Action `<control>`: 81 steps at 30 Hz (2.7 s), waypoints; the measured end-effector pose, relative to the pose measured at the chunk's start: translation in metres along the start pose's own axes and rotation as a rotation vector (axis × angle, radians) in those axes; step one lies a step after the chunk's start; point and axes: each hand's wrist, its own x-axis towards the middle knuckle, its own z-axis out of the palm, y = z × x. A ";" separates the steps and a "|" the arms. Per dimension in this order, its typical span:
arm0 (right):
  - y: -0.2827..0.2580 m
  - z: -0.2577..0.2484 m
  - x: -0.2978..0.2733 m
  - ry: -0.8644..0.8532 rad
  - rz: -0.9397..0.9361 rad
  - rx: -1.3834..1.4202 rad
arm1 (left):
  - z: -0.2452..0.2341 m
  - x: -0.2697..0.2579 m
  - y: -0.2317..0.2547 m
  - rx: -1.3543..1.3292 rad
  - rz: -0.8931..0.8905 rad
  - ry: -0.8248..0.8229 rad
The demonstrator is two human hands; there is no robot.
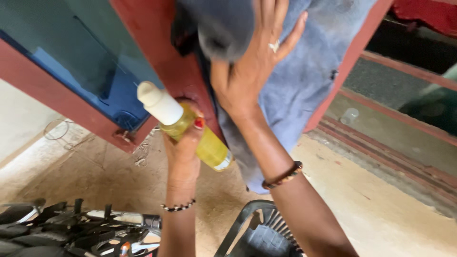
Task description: The person sprays a yellow cleaning solution onto a small glass pane set in a red wooden window frame and wipes it with a gray cloth. They repeat the spray and wipe cycle multiple times, covering the entire pane and the surrounding frame.
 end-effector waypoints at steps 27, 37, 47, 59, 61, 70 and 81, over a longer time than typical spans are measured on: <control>0.106 -0.015 0.029 -0.271 -0.376 -0.223 | 0.001 0.004 0.000 0.035 -0.001 0.000; 0.171 0.025 -0.090 0.110 0.245 -0.052 | 0.010 0.000 0.003 -0.022 0.006 0.012; 0.147 0.007 -0.168 -0.024 0.230 -0.095 | 0.008 -0.004 0.004 0.031 0.017 -0.046; 0.030 -0.023 0.087 0.015 -0.184 -0.040 | 0.005 0.006 -0.017 0.031 -0.097 0.017; 0.028 -0.017 0.081 -0.056 -0.295 -0.056 | 0.001 0.007 -0.018 0.045 -0.111 0.029; 0.126 -0.026 -0.094 -1.010 0.010 -0.073 | -0.013 0.067 0.031 0.032 0.069 -0.159; 0.034 -0.030 0.115 -0.081 -0.594 -0.090 | 0.041 0.087 0.063 0.182 0.131 -0.059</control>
